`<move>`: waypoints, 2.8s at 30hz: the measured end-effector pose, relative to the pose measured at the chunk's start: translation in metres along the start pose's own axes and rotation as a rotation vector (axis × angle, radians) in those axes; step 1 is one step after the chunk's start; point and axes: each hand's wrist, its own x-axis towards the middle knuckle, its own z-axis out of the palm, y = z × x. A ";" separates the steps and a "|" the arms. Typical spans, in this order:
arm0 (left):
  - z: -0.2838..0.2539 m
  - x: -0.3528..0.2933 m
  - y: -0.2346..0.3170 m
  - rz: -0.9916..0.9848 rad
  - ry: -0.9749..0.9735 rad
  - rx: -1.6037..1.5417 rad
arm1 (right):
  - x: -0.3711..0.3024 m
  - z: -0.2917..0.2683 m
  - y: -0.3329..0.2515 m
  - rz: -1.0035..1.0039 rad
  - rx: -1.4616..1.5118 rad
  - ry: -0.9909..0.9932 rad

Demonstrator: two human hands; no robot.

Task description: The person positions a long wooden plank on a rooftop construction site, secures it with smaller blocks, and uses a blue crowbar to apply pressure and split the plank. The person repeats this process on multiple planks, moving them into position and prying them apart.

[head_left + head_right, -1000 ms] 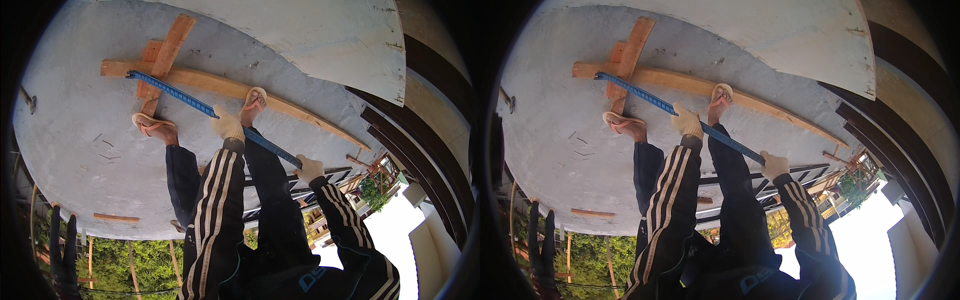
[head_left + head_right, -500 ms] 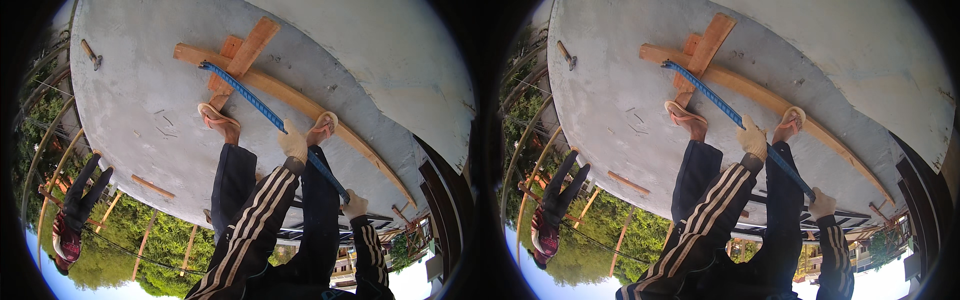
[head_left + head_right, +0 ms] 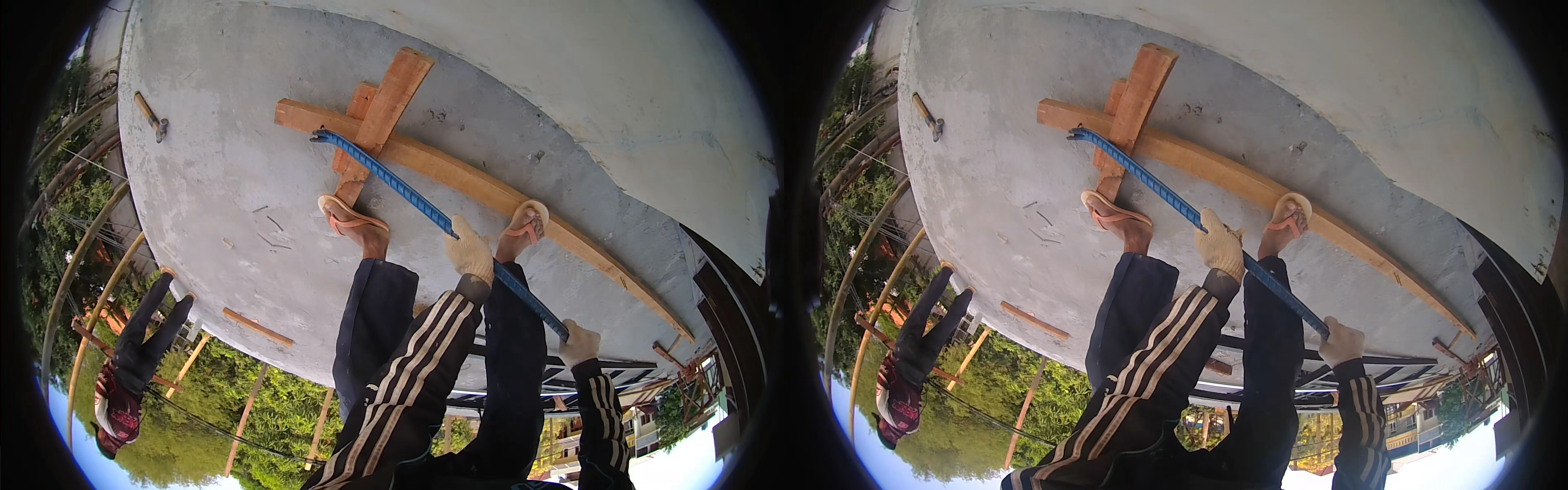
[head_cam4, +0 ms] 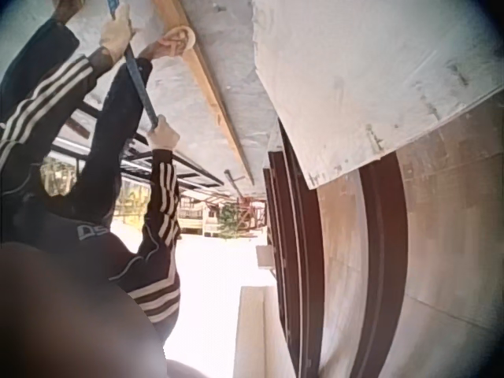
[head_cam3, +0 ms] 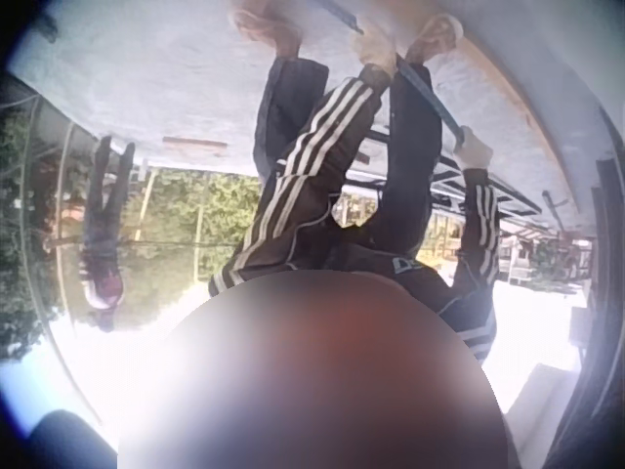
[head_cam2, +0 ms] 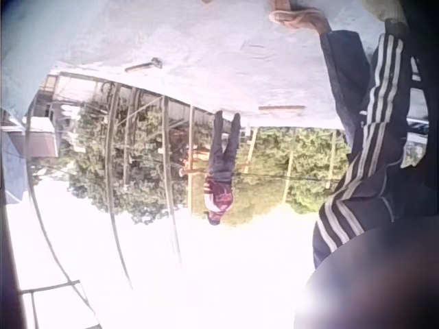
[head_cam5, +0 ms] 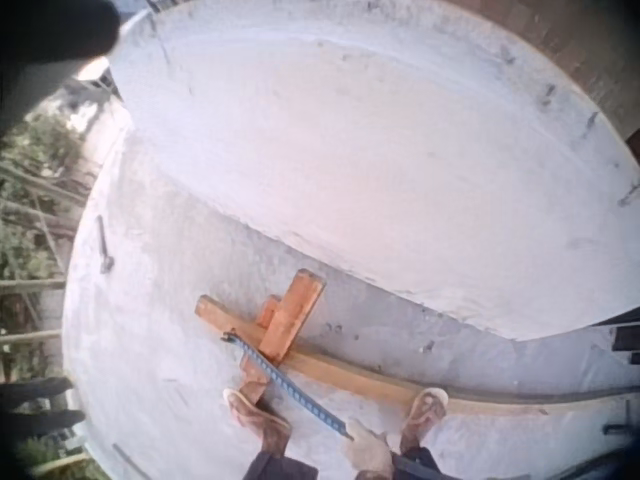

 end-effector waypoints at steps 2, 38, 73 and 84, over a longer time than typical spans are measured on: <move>-0.011 -0.002 -0.005 -0.017 -0.093 -0.017 | -0.010 0.006 0.002 -0.008 -0.004 -0.016; -0.258 0.114 0.191 -0.229 -0.375 -0.602 | -0.031 -0.044 -0.205 -0.362 0.196 -0.195; -0.127 0.208 0.147 0.903 -0.018 1.308 | -0.200 0.077 -0.123 0.472 0.526 -0.171; -0.261 -0.099 0.133 0.749 0.102 1.722 | -0.338 0.234 0.064 0.665 0.889 -0.022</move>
